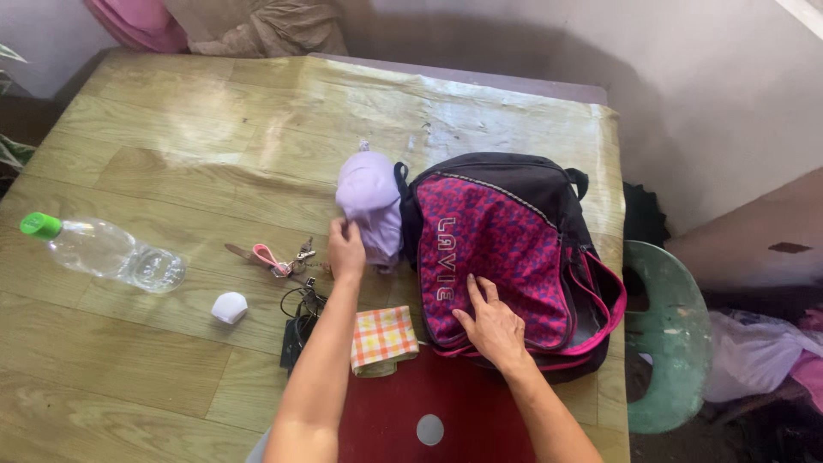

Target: The person packs a pink backpack with daily essentials on a wooden table. They place a purple cap, a black pouch, a blue power bank, a water bottle, a small cloth, and a power adapter with cable into the bag, then zip it closed.

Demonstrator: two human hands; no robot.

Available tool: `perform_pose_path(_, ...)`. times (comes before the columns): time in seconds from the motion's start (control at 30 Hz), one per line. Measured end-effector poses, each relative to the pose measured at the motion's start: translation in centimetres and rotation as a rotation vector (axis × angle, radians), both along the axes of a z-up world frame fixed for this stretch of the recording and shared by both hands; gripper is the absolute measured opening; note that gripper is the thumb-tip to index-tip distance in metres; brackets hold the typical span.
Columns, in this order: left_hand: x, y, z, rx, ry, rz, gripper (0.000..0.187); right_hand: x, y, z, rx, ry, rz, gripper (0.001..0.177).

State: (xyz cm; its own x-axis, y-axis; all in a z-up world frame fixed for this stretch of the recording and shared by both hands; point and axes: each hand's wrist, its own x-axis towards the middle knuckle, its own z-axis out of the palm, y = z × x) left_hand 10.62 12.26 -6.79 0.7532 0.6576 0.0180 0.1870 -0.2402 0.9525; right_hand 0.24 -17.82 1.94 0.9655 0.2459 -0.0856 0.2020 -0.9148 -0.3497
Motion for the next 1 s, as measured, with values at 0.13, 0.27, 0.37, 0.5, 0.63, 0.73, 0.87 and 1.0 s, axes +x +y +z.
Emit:
perform_pose_path(0.13,-1.8,-2.4,7.2,-0.236,-0.323,-0.13,0.016,0.2,-0.8,0.0,0.163,0.061,0.009,0.072)
perform_pose_path(0.27,-6.8,-7.1,13.7,-0.098,-0.503,-0.269,0.012,1.0,-1.2,1.3,0.921,0.394,-0.16,0.072)
perform_pose_path(0.37,-11.3,-12.8,16.2,-0.055,-0.666,-0.481,0.005,1.3,-1.8,3.4,1.574,0.719,-0.202,0.077)
perform_pose_path(0.5,-17.3,-18.5,17.2,-0.057,-0.583,-0.774,0.013,-0.2,-4.4,6.5,1.885,0.841,-0.247,0.08)
perform_pose_path(0.63,-19.9,-20.9,16.3,0.138,-0.581,-0.973,0.024,-2.1,-9.1,9.4,1.714,0.482,-0.307,0.049)
perform_pose_path(0.73,-19.6,-20.7,14.2,0.427,-0.624,-1.017,0.043,-3.7,-12.5,10.5,1.625,0.333,-0.458,0.044)
perform_pose_path(0.87,-16.5,-20.1,11.2,0.796,-0.4,-0.891,0.068,-5.1,-16.9,11.3,1.557,0.18,-0.559,0.042)
perform_pose_path(1.0,-13.2,-19.7,9.9,0.931,-0.162,-0.965,0.025,-6.3,-19.4,11.3,1.517,0.082,-0.6,0.046)
